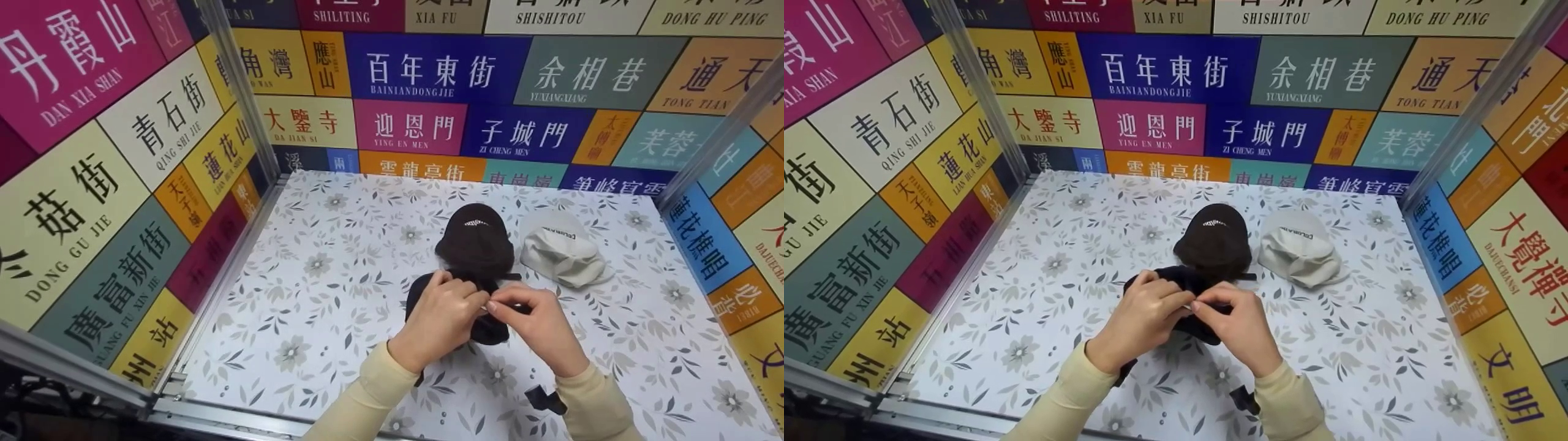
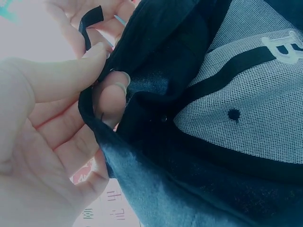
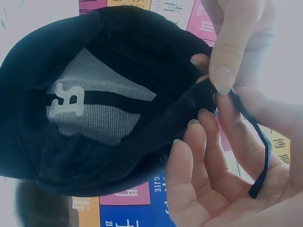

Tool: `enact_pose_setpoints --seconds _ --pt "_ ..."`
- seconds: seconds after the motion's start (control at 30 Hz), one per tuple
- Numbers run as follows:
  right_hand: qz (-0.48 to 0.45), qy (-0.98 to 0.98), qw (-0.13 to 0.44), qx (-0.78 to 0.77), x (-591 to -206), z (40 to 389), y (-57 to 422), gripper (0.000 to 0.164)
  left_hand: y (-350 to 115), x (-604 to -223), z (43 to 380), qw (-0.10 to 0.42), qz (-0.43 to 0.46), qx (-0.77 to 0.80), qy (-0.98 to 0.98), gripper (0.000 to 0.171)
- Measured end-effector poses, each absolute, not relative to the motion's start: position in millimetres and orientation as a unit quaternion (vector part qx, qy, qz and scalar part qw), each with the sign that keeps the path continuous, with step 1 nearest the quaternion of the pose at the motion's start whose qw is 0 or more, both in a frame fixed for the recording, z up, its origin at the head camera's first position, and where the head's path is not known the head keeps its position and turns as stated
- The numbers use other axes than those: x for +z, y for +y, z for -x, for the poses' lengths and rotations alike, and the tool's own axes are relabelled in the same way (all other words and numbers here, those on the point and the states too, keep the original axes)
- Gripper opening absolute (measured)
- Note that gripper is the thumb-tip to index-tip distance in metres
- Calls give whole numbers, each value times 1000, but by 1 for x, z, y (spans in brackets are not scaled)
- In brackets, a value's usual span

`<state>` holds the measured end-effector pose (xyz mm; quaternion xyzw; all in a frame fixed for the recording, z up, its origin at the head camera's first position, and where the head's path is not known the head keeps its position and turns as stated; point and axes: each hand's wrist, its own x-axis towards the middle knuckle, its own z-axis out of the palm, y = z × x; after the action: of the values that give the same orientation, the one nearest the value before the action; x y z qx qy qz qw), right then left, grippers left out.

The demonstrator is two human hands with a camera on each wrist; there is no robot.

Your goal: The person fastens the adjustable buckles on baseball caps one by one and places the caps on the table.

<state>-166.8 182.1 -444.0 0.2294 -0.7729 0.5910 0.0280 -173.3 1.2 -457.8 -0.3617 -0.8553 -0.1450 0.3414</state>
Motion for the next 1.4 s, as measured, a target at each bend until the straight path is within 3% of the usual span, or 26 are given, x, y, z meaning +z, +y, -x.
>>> enact_pose_setpoints --seconds 1.4 --pt "-224 -757 30 614 -447 168 187 9 -3 -457 176 335 365 -154 -855 10"
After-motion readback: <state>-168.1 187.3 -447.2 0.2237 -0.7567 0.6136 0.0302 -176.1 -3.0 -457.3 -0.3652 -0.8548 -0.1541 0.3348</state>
